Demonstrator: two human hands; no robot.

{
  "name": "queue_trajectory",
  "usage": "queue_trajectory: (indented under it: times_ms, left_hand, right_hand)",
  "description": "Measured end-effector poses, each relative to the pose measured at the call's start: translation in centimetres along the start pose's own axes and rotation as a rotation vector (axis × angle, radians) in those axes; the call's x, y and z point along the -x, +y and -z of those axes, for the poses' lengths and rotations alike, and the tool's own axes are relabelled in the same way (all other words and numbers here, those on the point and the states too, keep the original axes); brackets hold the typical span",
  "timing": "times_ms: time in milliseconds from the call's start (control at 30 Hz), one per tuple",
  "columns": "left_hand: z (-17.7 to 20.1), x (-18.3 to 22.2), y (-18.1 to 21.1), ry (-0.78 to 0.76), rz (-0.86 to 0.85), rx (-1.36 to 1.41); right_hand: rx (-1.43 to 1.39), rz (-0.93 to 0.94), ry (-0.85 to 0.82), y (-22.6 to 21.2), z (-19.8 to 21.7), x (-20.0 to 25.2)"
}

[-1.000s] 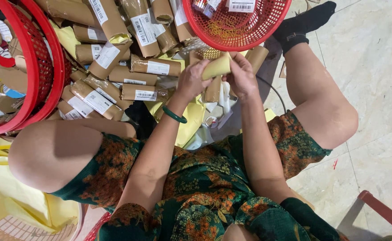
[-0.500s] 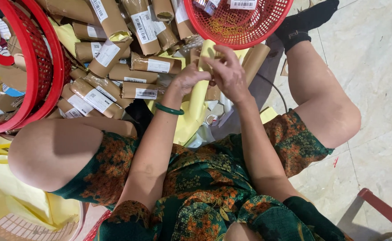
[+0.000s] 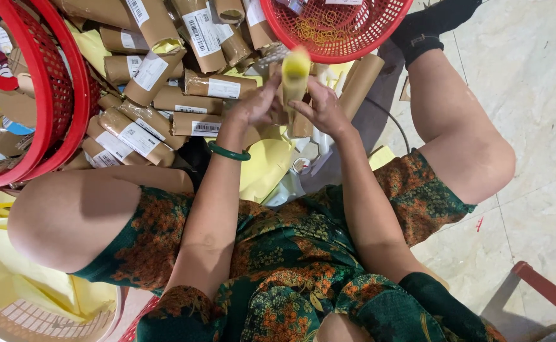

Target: Wrapping products in paper, labeling cardboard tubes, and inserting rolled posters into tubes for shipping.

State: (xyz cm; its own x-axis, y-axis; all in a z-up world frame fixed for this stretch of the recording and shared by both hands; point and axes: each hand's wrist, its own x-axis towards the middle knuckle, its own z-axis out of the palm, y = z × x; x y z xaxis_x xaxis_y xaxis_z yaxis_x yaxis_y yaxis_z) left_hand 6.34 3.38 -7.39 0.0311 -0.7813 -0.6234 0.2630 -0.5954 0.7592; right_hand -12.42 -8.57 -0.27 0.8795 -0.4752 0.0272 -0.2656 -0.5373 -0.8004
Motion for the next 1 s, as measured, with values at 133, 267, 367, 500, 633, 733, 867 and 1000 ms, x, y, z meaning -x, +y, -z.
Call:
queue_trajectory:
  times_ms: [133,267,367,500,633,733,867,1000]
  left_hand:
    - [-1.5,0.3,0.2,0.102,-0.298,-0.023]
    - [-3.2,0.5,0.5,0.239,-0.39,0.002]
    - [-2.7,-0.4,-0.4,0.477,-0.41,0.132]
    - [-1.7,-1.1,-1.1,0.671,-0.485,0.498]
    - [-1.4,-0.2,0.7,0.741,-0.447,0.578]
    - [-0.9,0.3,2.0,0.731,-0.425,0.74]
    - [-0.2,0.7,3.1,0.746,-0.448,0.952]
    - [-0.8,1.2,3.6,0.762,-0.459,1.023]
  right_hand:
    - [-0.308,-0.044,-0.116,1.1,-1.1,-0.3]
    - [-0.58,-0.301,-0.247,6.3,-5.0,0.4]
    - [-0.41,-0.445,-0.104,10.4,-8.0,1.5]
    - [0.182,-0.571,0.16,9.5,-8.8,1.6]
    - [0.156,-0.635,0.144,13.8,-11.2,3.1]
    - [0.096,-0.632,0.13,17.5,-12.1,4.6]
    - [0.13,-0.77,-0.065,13.5,-9.7,3.7]
    - [0.207,-0.628,-0.11,17.0,-13.3,6.0]
